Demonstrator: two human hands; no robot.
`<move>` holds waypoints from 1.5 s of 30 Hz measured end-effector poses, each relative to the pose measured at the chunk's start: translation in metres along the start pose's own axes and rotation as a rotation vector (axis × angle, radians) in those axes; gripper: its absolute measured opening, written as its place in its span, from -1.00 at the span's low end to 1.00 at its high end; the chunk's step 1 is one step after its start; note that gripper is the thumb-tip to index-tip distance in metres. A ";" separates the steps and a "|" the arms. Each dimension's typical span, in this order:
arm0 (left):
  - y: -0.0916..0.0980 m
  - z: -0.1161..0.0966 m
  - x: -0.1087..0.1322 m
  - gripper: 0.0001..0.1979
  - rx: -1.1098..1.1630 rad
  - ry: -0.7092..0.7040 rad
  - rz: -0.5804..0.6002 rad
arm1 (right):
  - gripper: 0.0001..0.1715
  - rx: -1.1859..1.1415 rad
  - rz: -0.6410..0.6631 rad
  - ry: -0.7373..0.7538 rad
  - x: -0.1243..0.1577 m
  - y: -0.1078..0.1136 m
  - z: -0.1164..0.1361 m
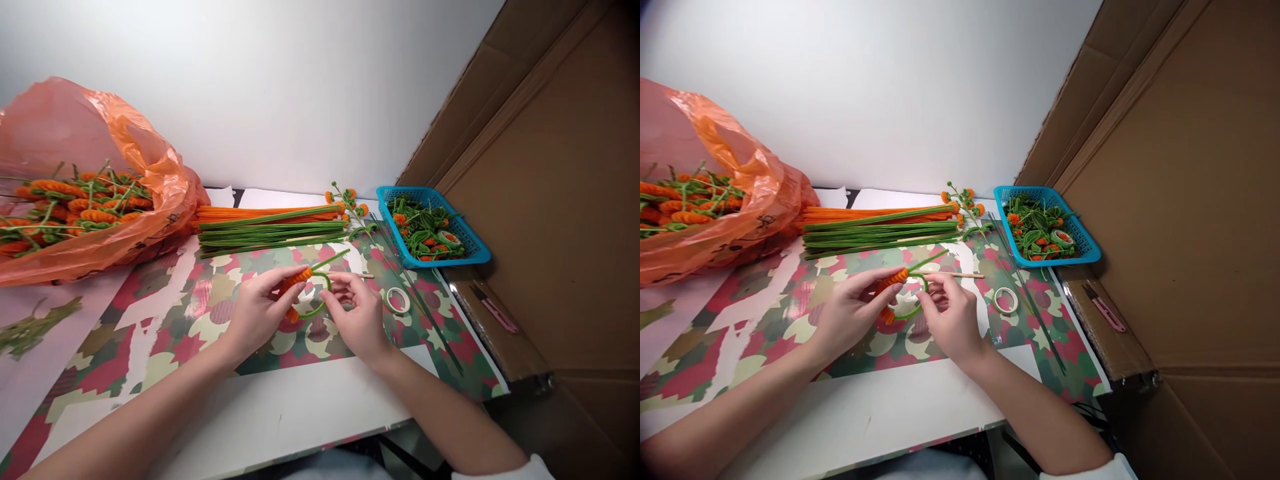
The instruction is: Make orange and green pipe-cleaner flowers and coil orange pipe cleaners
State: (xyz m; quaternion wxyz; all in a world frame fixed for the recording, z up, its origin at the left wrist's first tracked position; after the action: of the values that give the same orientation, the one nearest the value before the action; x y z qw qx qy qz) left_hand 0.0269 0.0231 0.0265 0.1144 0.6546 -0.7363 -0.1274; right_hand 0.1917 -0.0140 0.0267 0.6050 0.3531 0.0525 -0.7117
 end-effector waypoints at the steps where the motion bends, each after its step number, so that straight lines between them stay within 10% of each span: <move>1: 0.000 0.000 0.000 -0.73 -0.021 -0.025 0.001 | -0.82 0.017 -0.010 0.005 0.000 0.000 0.000; 11: -0.004 -0.009 0.000 -0.75 -0.297 -0.336 0.099 | -0.71 0.099 0.162 0.243 -0.012 0.004 0.004; 20: -0.003 -0.003 0.000 -0.68 0.061 0.097 0.190 | -0.83 -0.051 -0.003 -0.039 -0.008 0.007 -0.014; 30: -0.002 -0.003 -0.001 -0.80 -0.152 -0.106 0.090 | -0.86 -0.025 0.133 0.000 -0.010 0.006 -0.009; 38: -0.002 0.007 -0.002 -0.71 0.130 0.212 0.153 | -0.78 -0.353 0.029 -0.373 -0.003 -0.001 -0.031; 45: -0.001 0.006 0.000 -0.78 0.187 0.214 0.105 | -0.66 -0.431 -0.021 -0.543 0.002 -0.006 -0.032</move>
State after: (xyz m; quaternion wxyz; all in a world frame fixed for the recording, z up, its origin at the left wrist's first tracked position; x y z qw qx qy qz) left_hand 0.0263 0.0235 0.0205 0.1374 0.6328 -0.7618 0.0182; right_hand 0.2001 0.0022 -0.0004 0.6504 0.0142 0.0423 -0.7583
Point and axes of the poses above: each hand's wrist, its own x-axis away from the middle knuckle, its own y-axis out of the back of the hand, z = x × y, the point moved 4 cm from there along -x, towards the middle knuckle, and after that the axes turned 14 degrees about y, right-handed, at the moved point
